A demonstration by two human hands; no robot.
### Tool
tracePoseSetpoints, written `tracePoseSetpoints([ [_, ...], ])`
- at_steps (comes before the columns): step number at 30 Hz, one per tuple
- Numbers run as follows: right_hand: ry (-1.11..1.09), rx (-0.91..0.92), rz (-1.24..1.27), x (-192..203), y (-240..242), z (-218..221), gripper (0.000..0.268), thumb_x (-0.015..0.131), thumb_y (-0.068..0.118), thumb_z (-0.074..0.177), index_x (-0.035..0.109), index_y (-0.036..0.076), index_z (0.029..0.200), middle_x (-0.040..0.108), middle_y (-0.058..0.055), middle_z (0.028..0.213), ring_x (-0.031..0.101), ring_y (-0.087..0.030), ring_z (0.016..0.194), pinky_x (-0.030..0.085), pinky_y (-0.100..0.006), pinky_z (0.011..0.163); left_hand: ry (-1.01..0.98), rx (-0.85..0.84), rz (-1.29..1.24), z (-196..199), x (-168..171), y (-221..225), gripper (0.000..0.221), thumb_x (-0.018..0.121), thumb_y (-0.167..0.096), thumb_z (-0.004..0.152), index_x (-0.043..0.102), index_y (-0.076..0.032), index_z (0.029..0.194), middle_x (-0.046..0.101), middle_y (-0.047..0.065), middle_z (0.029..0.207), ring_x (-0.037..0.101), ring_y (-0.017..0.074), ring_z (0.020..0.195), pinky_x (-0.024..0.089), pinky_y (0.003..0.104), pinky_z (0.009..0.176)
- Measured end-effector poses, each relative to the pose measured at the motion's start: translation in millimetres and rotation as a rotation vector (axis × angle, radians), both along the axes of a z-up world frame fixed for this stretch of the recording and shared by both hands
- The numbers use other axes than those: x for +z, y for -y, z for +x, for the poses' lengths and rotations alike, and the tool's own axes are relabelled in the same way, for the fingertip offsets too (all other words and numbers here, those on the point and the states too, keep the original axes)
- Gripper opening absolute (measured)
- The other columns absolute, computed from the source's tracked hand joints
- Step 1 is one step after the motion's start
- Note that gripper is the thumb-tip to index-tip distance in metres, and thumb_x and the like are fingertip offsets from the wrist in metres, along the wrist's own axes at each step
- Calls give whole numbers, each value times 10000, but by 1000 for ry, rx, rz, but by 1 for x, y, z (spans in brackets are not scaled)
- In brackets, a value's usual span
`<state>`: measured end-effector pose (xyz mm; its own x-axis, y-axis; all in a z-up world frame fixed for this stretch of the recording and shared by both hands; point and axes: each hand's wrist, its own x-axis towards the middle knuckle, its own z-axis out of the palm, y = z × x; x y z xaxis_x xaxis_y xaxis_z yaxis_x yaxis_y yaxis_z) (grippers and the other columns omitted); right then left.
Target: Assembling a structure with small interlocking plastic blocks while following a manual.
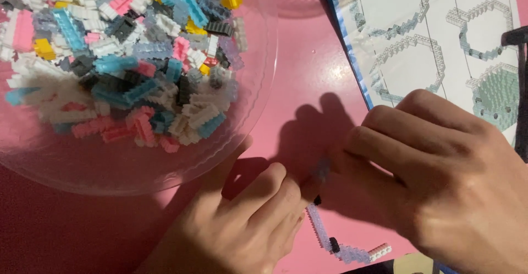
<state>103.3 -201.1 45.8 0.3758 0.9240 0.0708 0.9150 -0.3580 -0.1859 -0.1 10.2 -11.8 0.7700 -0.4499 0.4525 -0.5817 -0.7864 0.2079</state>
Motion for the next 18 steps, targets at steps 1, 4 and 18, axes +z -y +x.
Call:
tracePoseSetpoints([
  [1, 17, 17, -27, 0, 1, 0, 183, 759, 72, 1062, 669, 22, 911, 630, -74, 928, 531, -287, 708, 422, -421, 629, -10, 2, -4, 0, 0, 1, 293, 562, -199, 1118, 616, -224, 831, 493, -39, 833, 598, 125, 906, 578, 413, 1061],
  [4, 68, 37, -82, 4, -4, -3, 308, 688, -28, 1096, 600, 37, 809, 517, -71, 772, 477, -267, 661, 421, -400, 626, -4, -26, -10, 0, -2, 1, 322, 513, -172, 1106, 599, -216, 799, 539, -11, 836, 626, 158, 952, 584, 415, 1023],
  [18, 111, 134, -159, 11, -7, 1, 561, 657, 53, 1127, 481, 135, 601, 486, -39, 720, 443, -301, 689, 375, -417, 606, 31, -64, -36, -3, -6, 4, 249, 602, -197, 1072, 807, -107, 1182, 697, 38, 1022, 649, 200, 965, 582, 518, 1011],
])
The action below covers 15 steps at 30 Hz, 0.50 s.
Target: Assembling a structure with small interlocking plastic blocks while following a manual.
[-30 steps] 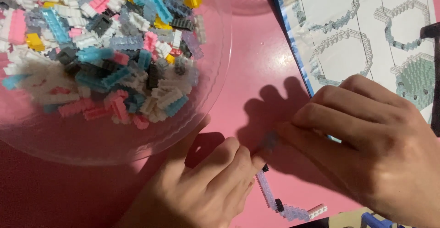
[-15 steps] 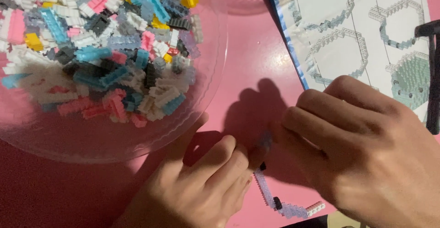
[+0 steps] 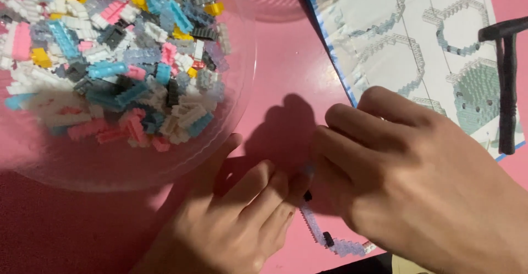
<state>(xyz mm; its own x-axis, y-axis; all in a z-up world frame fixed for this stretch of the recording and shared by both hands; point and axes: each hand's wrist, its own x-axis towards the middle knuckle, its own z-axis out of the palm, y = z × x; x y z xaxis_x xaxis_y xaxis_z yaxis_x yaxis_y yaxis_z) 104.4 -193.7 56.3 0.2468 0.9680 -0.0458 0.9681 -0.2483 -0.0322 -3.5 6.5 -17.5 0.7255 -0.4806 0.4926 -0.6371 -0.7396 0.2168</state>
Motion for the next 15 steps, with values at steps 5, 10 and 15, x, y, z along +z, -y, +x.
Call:
tracePoseSetpoints([
  [5, -101, -19, -3, 6, 5, 10, 398, 680, 88, 1104, 537, 150, 738, 526, -37, 765, 466, -283, 673, 416, -409, 653, 11, 10, 139, 2, 8, -3, 296, 518, -194, 1113, 796, -164, 1213, 507, -13, 841, 521, 197, 889, 545, 472, 1049],
  [10, -304, -255, 311, 6, 28, 8, 138, 789, 102, 932, 728, -12, 980, 664, -161, 920, 641, -332, 748, 501, -463, 678, 2, 33, 145, 2, 9, -3, 403, 505, -222, 1088, 791, -175, 1369, 494, -30, 841, 533, 174, 900, 545, 442, 1033],
  [15, -309, -979, 283, -51, 169, -17, 603, 729, 247, 875, 655, 38, 1436, 643, -150, 1203, 588, -270, 1016, 457, -421, 972, -29, -18, 138, -1, 7, -6, 352, 568, -229, 1090, 757, -126, 1369, 612, 13, 1004, 600, 182, 998, 529, 552, 1072],
])
